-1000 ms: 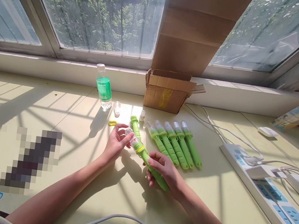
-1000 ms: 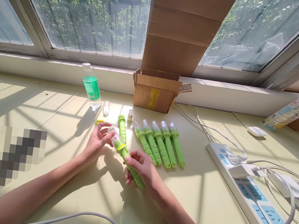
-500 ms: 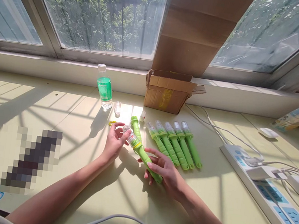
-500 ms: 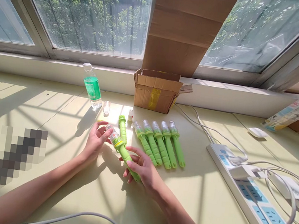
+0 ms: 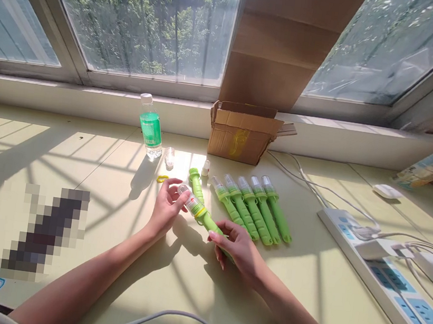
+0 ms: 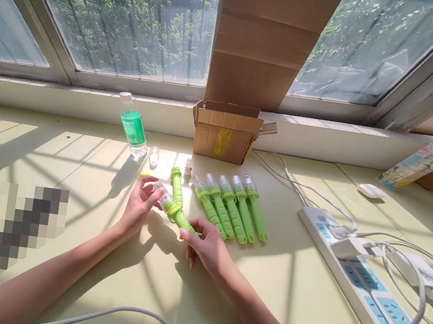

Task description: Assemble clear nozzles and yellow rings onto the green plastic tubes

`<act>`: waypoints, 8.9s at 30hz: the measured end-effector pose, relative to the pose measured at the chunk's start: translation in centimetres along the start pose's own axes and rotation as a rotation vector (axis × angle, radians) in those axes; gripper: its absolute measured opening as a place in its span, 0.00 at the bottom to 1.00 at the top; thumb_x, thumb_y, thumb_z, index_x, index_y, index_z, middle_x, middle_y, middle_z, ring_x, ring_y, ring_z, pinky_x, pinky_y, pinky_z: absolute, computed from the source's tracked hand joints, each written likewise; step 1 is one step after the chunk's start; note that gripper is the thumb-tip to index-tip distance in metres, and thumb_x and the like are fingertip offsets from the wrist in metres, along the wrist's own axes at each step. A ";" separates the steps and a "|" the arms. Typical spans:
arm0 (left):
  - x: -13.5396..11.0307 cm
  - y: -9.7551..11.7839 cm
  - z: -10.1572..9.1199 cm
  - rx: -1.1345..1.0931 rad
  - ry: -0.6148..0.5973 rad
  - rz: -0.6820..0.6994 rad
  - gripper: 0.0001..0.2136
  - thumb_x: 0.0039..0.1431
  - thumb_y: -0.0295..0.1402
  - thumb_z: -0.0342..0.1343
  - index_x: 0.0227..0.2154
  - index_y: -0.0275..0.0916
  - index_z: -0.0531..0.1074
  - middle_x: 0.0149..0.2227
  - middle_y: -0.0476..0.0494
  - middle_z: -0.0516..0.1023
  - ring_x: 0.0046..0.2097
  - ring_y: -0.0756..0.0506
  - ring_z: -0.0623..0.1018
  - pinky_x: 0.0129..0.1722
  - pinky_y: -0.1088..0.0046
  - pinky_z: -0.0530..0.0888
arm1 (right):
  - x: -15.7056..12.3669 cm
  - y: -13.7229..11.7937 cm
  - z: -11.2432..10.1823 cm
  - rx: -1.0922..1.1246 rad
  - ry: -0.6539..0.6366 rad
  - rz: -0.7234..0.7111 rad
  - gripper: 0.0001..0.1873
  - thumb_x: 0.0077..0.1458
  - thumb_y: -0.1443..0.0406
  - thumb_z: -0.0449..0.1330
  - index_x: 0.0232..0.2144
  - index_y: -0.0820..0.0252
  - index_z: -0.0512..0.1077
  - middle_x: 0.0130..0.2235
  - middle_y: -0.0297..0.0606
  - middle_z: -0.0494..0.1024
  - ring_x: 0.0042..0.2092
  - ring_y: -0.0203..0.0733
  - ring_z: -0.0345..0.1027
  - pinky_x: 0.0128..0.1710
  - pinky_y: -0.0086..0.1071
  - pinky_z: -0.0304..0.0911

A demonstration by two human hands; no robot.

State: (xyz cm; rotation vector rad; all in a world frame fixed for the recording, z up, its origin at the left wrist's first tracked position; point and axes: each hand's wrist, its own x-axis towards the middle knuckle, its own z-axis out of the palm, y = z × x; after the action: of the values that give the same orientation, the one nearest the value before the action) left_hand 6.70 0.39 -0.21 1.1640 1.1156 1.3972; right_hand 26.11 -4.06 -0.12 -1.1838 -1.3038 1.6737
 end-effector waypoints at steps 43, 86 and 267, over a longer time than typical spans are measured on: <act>0.2 -0.4 0.0 -0.030 -0.064 -0.187 0.19 0.47 0.45 0.66 0.39 0.41 0.71 0.24 0.50 0.73 0.28 0.49 0.74 0.30 0.73 0.71 | -0.6 0.1 -0.3 -0.241 -0.011 0.009 0.19 0.58 0.50 0.56 0.34 0.60 0.69 0.27 0.32 0.72 0.18 0.30 0.57 0.15 0.25 0.51; 0.4 1.0 -0.7 -0.312 -0.160 -0.360 0.22 0.44 0.39 0.70 0.41 0.32 0.75 0.35 0.36 0.81 0.30 0.47 0.80 0.32 0.71 0.74 | -1.2 -0.2 0.7 -0.039 -0.169 0.089 0.18 0.59 0.52 0.57 0.26 0.59 0.66 0.21 0.28 0.64 0.16 0.27 0.47 0.15 0.27 0.37; -0.5 -1.0 -1.3 1.287 -0.348 0.750 0.15 0.66 0.36 0.39 0.35 0.39 0.70 0.14 0.54 0.62 0.15 0.49 0.65 0.18 0.74 0.54 | -1.4 0.1 0.3 -1.133 0.072 -0.330 0.14 0.64 0.60 0.49 0.39 0.56 0.73 0.27 0.32 0.75 0.27 0.37 0.63 0.27 0.29 0.50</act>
State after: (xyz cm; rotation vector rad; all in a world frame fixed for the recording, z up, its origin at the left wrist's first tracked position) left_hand 5.60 -0.10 -1.37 2.8343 1.3851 0.7672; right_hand 26.30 -5.45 0.16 -1.4524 -2.3439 0.5637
